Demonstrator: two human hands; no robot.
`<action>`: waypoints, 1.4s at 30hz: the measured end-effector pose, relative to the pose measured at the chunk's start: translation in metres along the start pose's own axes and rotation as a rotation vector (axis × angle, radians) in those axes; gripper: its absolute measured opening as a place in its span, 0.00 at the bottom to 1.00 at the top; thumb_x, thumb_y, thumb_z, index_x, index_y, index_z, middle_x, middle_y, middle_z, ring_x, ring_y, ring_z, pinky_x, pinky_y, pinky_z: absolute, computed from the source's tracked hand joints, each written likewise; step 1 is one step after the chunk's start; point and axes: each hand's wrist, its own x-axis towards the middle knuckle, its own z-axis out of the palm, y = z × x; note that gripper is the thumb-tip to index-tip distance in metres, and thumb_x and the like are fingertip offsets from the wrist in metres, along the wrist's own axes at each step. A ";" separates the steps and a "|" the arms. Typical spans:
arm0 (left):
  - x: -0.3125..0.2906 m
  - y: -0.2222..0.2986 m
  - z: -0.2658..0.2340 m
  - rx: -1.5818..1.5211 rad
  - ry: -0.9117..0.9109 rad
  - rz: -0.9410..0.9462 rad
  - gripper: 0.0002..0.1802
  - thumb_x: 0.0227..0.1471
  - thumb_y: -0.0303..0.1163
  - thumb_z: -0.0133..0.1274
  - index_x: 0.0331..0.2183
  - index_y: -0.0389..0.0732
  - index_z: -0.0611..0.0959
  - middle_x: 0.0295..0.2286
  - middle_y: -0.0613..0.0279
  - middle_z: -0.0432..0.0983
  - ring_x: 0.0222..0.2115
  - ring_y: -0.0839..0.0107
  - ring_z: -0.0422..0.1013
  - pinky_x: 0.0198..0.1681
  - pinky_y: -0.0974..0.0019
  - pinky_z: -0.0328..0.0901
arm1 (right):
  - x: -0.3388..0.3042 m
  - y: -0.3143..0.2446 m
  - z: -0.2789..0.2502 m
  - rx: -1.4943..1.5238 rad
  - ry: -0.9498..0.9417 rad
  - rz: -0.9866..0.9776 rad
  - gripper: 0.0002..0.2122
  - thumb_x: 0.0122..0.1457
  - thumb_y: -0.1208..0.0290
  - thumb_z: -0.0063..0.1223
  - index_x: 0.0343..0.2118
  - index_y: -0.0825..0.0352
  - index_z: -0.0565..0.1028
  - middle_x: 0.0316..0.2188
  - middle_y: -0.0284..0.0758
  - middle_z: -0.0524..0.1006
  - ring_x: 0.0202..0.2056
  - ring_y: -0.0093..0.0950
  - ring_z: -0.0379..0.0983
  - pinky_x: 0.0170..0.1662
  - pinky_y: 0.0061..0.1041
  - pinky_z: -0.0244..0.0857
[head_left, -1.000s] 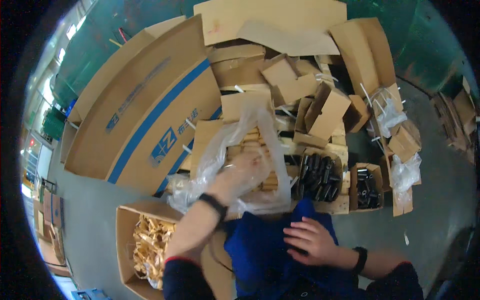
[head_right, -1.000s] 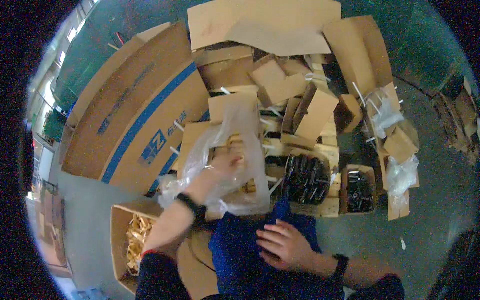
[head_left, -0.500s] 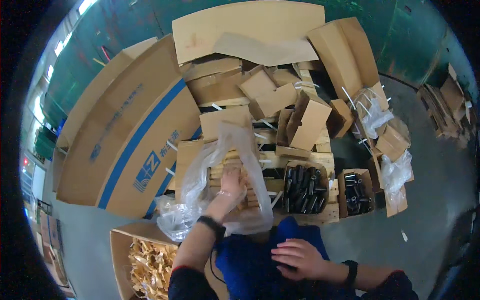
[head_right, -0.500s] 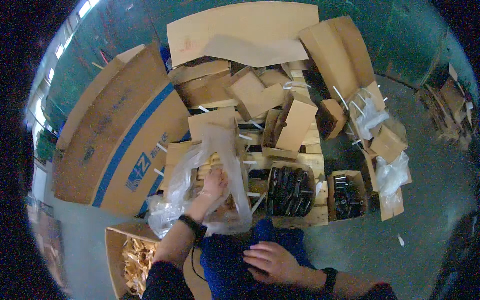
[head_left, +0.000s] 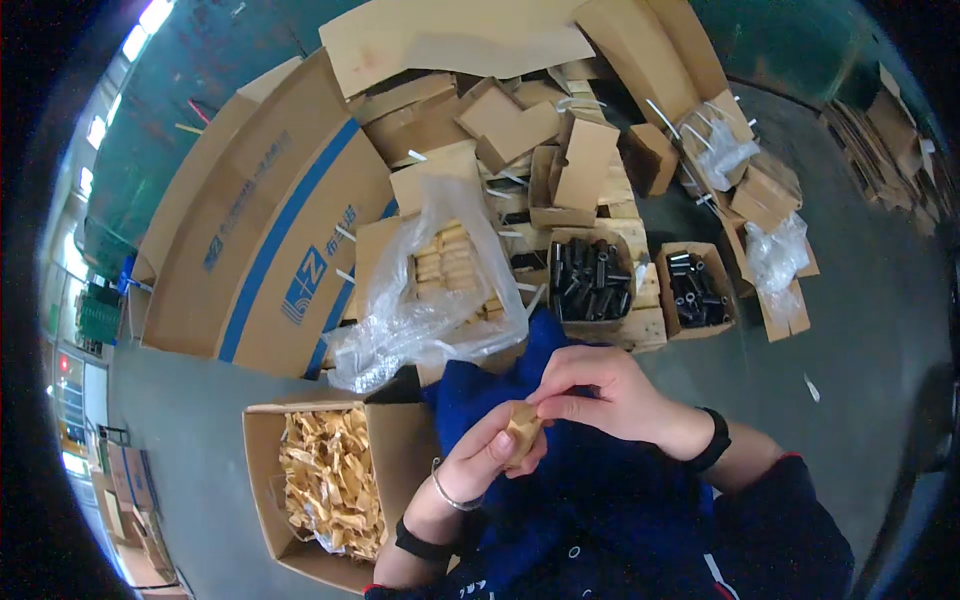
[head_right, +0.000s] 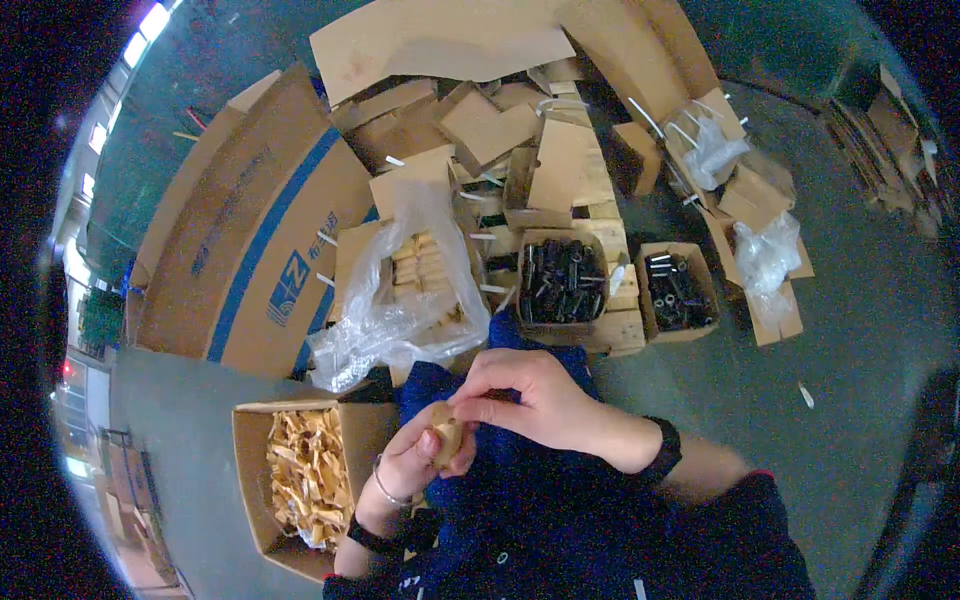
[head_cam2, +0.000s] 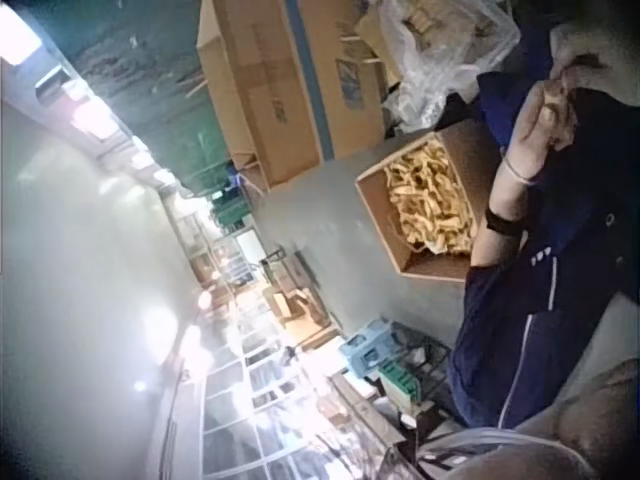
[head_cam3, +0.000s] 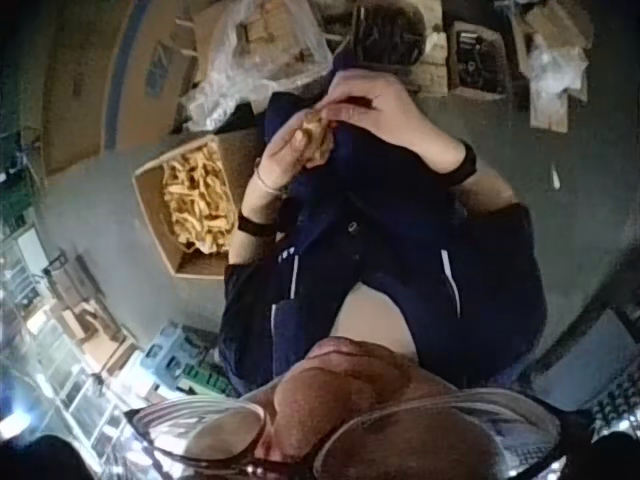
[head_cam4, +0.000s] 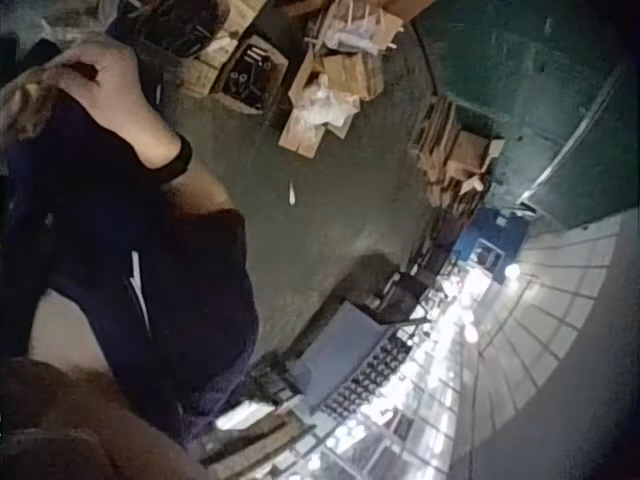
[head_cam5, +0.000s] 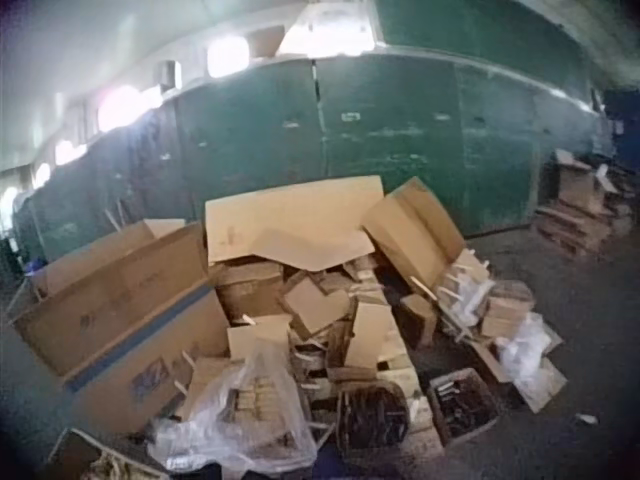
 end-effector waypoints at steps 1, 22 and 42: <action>-0.003 -0.006 0.003 -0.052 -0.043 -0.019 0.28 0.50 0.53 0.37 0.39 0.36 0.65 0.21 0.66 0.61 0.17 0.81 0.54 0.19 0.80 0.51 | -0.005 -0.004 0.000 0.002 -0.009 -0.009 0.05 0.48 0.72 0.52 0.27 0.66 0.73 0.21 0.33 0.71 0.25 0.25 0.68 0.29 0.20 0.60; 0.012 0.003 0.042 1.260 0.563 0.307 0.07 0.30 0.20 0.56 0.20 0.35 0.77 0.20 0.57 0.71 0.22 0.65 0.69 0.25 0.70 0.64 | -0.046 -0.006 0.010 -0.148 0.069 0.101 0.02 0.48 0.76 0.49 0.24 0.69 0.71 0.20 0.35 0.70 0.22 0.28 0.68 0.25 0.21 0.62; 0.024 -0.005 0.041 1.372 0.531 0.772 0.08 0.30 0.19 0.57 0.18 0.37 0.74 0.19 0.59 0.68 0.18 0.65 0.67 0.20 0.70 0.62 | -0.046 -0.005 0.009 0.370 0.368 0.444 0.05 0.51 0.73 0.47 0.26 0.70 0.71 0.16 0.27 0.68 0.18 0.15 0.62 0.20 0.13 0.56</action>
